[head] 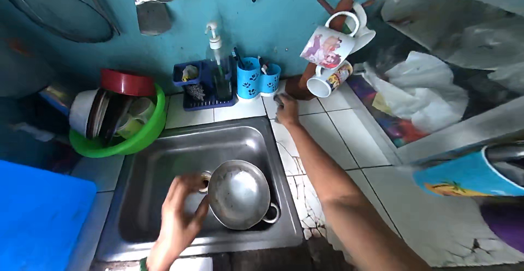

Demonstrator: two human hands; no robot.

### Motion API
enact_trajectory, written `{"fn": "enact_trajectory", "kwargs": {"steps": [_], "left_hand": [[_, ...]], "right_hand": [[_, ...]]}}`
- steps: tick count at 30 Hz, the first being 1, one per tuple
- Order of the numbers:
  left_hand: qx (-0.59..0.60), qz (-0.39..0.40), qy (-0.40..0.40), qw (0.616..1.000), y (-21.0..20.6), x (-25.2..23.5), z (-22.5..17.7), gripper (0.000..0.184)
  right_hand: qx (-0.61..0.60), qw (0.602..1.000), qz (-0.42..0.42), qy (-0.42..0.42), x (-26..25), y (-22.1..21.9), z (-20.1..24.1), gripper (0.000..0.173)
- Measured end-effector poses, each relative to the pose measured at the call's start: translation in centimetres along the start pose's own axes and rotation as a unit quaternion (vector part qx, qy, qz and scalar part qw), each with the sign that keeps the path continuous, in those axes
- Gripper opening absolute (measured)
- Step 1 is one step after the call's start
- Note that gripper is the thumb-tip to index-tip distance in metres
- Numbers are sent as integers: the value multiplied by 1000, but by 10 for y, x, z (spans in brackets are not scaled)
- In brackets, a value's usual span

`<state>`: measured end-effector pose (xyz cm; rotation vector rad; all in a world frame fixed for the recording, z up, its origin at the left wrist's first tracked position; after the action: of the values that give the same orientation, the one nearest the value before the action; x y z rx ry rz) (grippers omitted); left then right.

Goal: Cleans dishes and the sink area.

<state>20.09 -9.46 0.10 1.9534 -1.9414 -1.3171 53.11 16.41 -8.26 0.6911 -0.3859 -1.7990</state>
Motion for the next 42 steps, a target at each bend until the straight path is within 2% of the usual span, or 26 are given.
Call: {"fn": "enact_trajectory", "kwargs": {"steps": [2,5,8,11,15,22,26,30,35,38,40,42], "left_hand": [[-23,89,10,996,-28,-75,-9,49],[-39,196,87,976,-84,-188,-4,71],[-105,212,123,964,-138,-274,14,76],[-183,213,159,946,-167,-315,25,63],[-230,195,140,943,-173,-331,24,50],[-201,121,70,970,-116,-349,-28,45],[-192,96,45,976,-91,-353,-40,43],[-191,93,38,976,-75,-348,-41,41],[-175,96,41,979,-79,-349,-34,39],[-169,97,43,980,-87,-351,-32,39],[-168,98,42,980,-92,-351,-30,37],[-170,100,38,980,-94,-352,-29,37]], "right_hand": [[55,998,16,-30,-4,-3,-18,48],[69,997,8,-19,-3,-6,-21,49],[61,998,10,-16,-2,-5,-20,45],[69,997,22,-27,-3,-5,-19,49],[61,998,20,-17,-5,-8,-19,48],[81,994,61,-26,-59,-35,-13,54],[82,994,64,-29,-96,-52,-12,52],[20,995,90,37,-102,-60,-6,47],[-47,976,173,121,-106,-60,-5,48],[-80,963,188,178,-108,-69,3,36],[-68,967,184,162,-111,-86,9,30],[-36,976,182,114,-115,-97,17,32]]}}
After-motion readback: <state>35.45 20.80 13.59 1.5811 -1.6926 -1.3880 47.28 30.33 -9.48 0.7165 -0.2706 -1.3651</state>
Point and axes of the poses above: each hand's wrist, its own x-axis away from the middle knuckle, its own y-axis out of the back of the hand, z = x × y, the point moved 2 cm from there along -x, towards the middle knuckle, and after that the axes turned 3 degrees about -x, right-handed, at the moved point
